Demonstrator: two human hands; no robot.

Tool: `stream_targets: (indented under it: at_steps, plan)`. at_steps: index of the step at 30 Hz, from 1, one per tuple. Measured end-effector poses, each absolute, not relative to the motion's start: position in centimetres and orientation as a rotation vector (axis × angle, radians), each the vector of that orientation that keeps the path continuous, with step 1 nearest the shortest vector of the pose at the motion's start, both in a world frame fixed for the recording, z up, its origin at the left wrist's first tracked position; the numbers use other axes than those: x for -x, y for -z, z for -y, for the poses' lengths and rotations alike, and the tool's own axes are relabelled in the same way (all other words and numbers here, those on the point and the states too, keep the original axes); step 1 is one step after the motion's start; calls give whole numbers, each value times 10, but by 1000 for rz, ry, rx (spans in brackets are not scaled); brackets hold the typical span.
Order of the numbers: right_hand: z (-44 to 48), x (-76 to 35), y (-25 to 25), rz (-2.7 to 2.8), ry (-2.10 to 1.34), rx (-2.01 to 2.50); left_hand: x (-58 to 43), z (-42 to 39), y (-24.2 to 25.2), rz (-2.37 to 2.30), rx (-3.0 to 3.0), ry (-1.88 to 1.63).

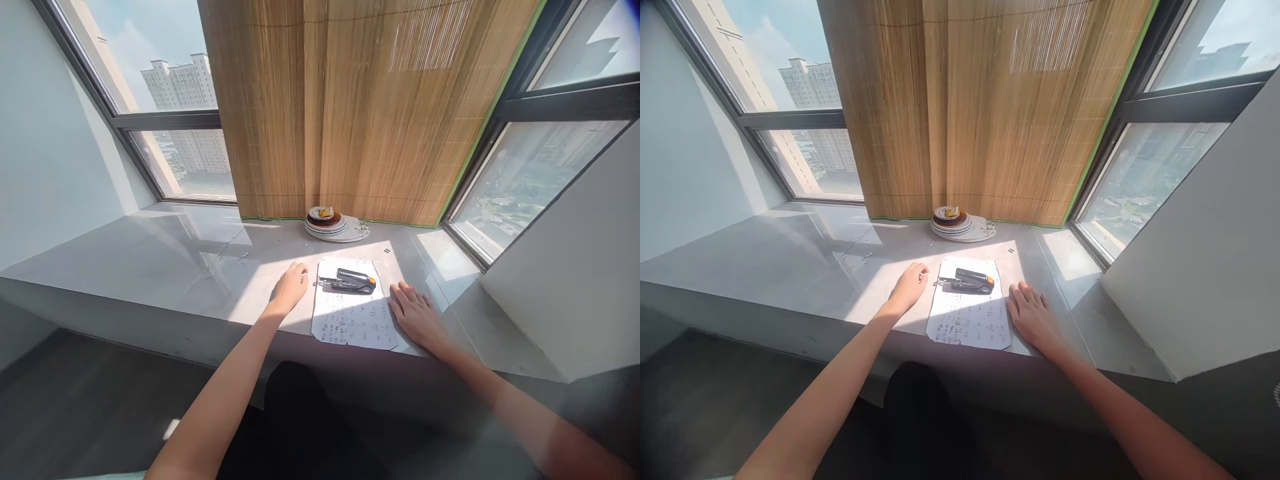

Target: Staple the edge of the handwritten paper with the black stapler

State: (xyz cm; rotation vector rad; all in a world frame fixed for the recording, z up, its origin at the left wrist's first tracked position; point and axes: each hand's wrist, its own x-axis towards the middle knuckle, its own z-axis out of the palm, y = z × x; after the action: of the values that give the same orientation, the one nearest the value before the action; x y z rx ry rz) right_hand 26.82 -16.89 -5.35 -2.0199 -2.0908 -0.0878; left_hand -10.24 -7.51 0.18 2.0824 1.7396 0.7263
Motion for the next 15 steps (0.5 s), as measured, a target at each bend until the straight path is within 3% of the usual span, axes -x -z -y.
stream_targets:
  at_steps: [8,15]
  plan:
    - [157,-261,47,2069,51,2092,82,-39,-9,-1714,-2198,-814]
    - [161,-255,32,2053,-48,2143,81,-54,4,-1600,-2179,-848]
